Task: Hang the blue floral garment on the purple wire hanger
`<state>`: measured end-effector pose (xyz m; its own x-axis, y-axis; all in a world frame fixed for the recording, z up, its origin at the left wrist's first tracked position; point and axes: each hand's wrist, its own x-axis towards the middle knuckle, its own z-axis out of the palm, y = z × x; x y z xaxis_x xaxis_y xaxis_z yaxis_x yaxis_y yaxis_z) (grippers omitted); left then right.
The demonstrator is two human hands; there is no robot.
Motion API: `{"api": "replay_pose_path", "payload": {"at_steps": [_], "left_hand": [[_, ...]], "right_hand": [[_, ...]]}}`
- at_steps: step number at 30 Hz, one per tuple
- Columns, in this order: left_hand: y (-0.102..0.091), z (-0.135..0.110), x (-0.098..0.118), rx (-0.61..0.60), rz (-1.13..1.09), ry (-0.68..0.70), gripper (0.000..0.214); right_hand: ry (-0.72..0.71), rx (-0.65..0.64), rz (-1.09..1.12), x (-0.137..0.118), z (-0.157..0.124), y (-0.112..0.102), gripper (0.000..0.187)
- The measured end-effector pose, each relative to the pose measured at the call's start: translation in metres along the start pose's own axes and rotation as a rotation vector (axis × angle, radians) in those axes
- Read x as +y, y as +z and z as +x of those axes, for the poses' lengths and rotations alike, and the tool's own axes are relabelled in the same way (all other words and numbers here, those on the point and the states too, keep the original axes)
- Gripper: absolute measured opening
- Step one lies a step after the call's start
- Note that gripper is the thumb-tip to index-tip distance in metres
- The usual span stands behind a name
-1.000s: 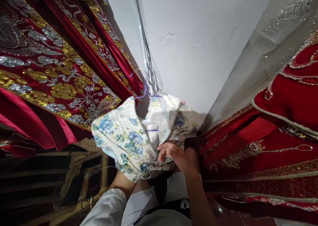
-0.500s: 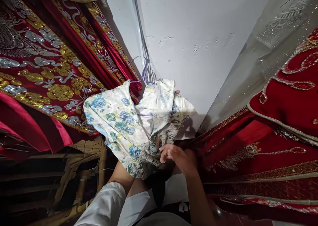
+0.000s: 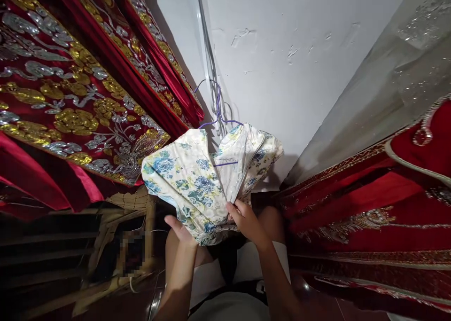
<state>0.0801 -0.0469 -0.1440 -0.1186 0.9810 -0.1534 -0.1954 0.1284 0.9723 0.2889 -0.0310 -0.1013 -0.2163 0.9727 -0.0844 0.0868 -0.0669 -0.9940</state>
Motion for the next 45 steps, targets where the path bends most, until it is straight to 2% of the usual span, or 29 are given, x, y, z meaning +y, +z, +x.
{"api": "replay_pose_path", "payload": {"at_steps": [3, 5, 9, 11, 14, 15, 16, 17, 19, 20, 21, 22, 24, 26, 29, 31, 34, 37, 39, 42, 43, 45], "left_hand": [[-0.005, 0.008, 0.011, -0.068, -0.159, -0.143, 0.080], [-0.009, 0.009, 0.019, -0.070, -0.206, -0.198, 0.085], [-0.011, 0.017, 0.023, -0.046, -0.182, -0.167, 0.077], [-0.011, 0.026, 0.019, 0.080, -0.105, -0.005, 0.067], [-0.009, 0.036, 0.012, 0.496, 0.083, 0.411, 0.051], [-0.006, 0.036, 0.009, 0.572, 0.150, 0.514, 0.043], [-0.002, 0.034, 0.006, 0.554, 0.214, 0.568, 0.036], [0.004, 0.029, 0.003, 0.441, 0.279, 0.576, 0.030], [0.019, 0.019, -0.005, 0.076, 0.384, 0.518, 0.025], [0.027, 0.014, -0.009, -0.072, 0.416, 0.485, 0.023], [0.034, 0.010, -0.012, -0.155, 0.437, 0.465, 0.021], [0.041, 0.007, -0.016, -0.178, 0.447, 0.458, 0.018], [0.050, 0.006, -0.021, -0.128, 0.453, 0.461, 0.017], [0.055, 0.009, -0.025, -0.091, 0.481, 0.480, 0.022], [0.055, 0.016, -0.028, -0.170, 0.548, 0.528, 0.026], [0.052, 0.021, -0.029, -0.243, 0.579, 0.548, 0.029], [0.043, 0.034, -0.025, -0.307, 0.599, 0.558, 0.029], [0.034, 0.052, -0.007, -0.347, 0.610, 0.567, 0.027], [0.032, 0.064, 0.019, -0.307, 0.565, 0.611, 0.021], [0.040, 0.076, 0.081, -0.124, 0.430, 0.802, 0.045], [0.045, 0.079, 0.105, -0.084, 0.420, 0.875, 0.046], [0.055, 0.083, 0.148, -0.102, 0.510, 0.978, 0.038]], "right_hand": [[-0.040, -0.098, -0.065, 0.004, 0.005, 0.013, 0.046], [-0.067, -0.131, -0.047, 0.006, 0.009, 0.023, 0.046], [-0.047, -0.034, 0.045, 0.010, 0.011, 0.034, 0.042], [-0.012, 0.029, 0.071, 0.009, 0.011, 0.033, 0.042], [0.013, 0.094, 0.066, 0.007, 0.010, 0.026, 0.041], [0.011, 0.095, 0.059, 0.006, 0.010, 0.023, 0.041], [0.010, 0.084, 0.053, 0.006, 0.010, 0.022, 0.041], [0.012, 0.061, 0.049, 0.006, 0.011, 0.021, 0.040], [0.025, 0.005, 0.043, 0.008, 0.012, 0.022, 0.039], [0.031, -0.016, 0.044, 0.009, 0.013, 0.023, 0.038], [0.036, -0.033, 0.048, 0.008, 0.014, 0.023, 0.038], [0.036, -0.042, 0.055, 0.007, 0.015, 0.024, 0.037], [0.027, -0.033, 0.080, -0.005, 0.020, 0.020, 0.037], [-0.004, 0.009, 0.115, -0.028, 0.031, 0.011, 0.037], [-0.110, 0.130, 0.135, -0.081, 0.058, -0.006, 0.036], [-0.208, 0.161, 0.155, -0.117, 0.077, -0.014, 0.032], [-0.270, 0.187, 0.215, -0.151, 0.095, -0.014, 0.030], [-0.320, 0.161, 0.225, -0.155, 0.094, -0.008, 0.029], [-0.334, 0.141, 0.211, -0.148, 0.087, -0.003, 0.028], [-0.307, 0.141, 0.171, -0.141, 0.078, 0.001, 0.029], [-0.302, 0.142, 0.157, -0.140, 0.076, 0.002, 0.029], [-0.315, 0.131, 0.133, -0.140, 0.074, 0.003, 0.028]]}}
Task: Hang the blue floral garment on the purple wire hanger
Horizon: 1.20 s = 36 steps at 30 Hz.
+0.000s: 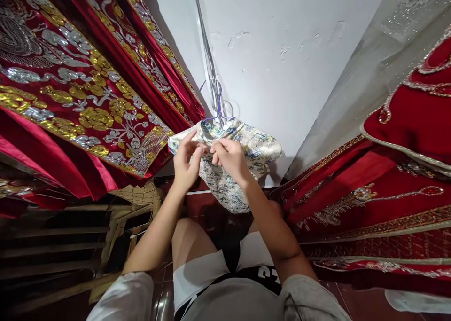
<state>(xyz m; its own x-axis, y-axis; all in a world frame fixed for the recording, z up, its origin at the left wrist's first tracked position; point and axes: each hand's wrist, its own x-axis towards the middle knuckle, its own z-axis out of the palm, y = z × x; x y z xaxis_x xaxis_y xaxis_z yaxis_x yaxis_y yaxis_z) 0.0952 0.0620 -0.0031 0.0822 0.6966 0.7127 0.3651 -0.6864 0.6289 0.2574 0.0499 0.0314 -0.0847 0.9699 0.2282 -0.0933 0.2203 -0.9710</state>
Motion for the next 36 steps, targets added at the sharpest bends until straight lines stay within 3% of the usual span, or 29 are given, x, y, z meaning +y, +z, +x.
{"api": "replay_pose_path", "payload": {"at_steps": [4, 9, 11, 13, 17, 19, 22, 27, 30, 33, 36], "left_hand": [[-0.007, 0.043, 0.023, -0.214, 0.160, 0.157, 0.029], [-0.003, 0.044, 0.024, -0.181, 0.137, 0.182, 0.026], [-0.011, 0.047, 0.017, -0.063, 0.002, 0.120, 0.027], [-0.029, 0.052, 0.002, 0.144, -0.177, 0.019, 0.027], [-0.075, 0.054, -0.045, 0.636, -0.650, -0.397, 0.020], [-0.084, 0.040, -0.069, 0.746, -0.754, -0.563, 0.025], [-0.067, 0.003, -0.092, 0.758, -0.813, -0.782, 0.031], [-0.008, -0.065, -0.098, 0.722, -0.914, -1.052, 0.020], [0.016, -0.088, -0.089, 0.665, -0.980, -1.096, 0.011], [0.026, -0.096, -0.070, 0.590, -1.078, -1.096, 0.017], [0.032, -0.098, -0.042, 0.434, -1.190, -0.998, 0.032]], "right_hand": [[-0.033, -0.016, -0.037, 0.004, 0.000, -0.004, 0.029], [-0.036, -0.019, -0.121, 0.028, 0.005, -0.011, 0.029], [-0.005, -0.013, -0.199, 0.043, 0.005, -0.012, 0.029], [0.035, -0.023, -0.249, 0.058, -0.001, -0.014, 0.029], [0.088, -0.078, -0.135, 0.080, -0.025, -0.016, 0.030], [0.099, -0.088, -0.076, 0.084, -0.039, -0.014, 0.030], [0.131, -0.065, -0.020, 0.087, -0.054, -0.008, 0.028], [0.226, -0.028, 0.081, 0.099, -0.071, -0.014, 0.024], [0.296, -0.122, 0.072, 0.109, -0.083, -0.032, 0.030], [0.417, -0.312, 0.016, 0.117, -0.090, -0.050, 0.034], [0.423, -0.287, -0.113, 0.119, -0.088, -0.058, 0.035]]}}
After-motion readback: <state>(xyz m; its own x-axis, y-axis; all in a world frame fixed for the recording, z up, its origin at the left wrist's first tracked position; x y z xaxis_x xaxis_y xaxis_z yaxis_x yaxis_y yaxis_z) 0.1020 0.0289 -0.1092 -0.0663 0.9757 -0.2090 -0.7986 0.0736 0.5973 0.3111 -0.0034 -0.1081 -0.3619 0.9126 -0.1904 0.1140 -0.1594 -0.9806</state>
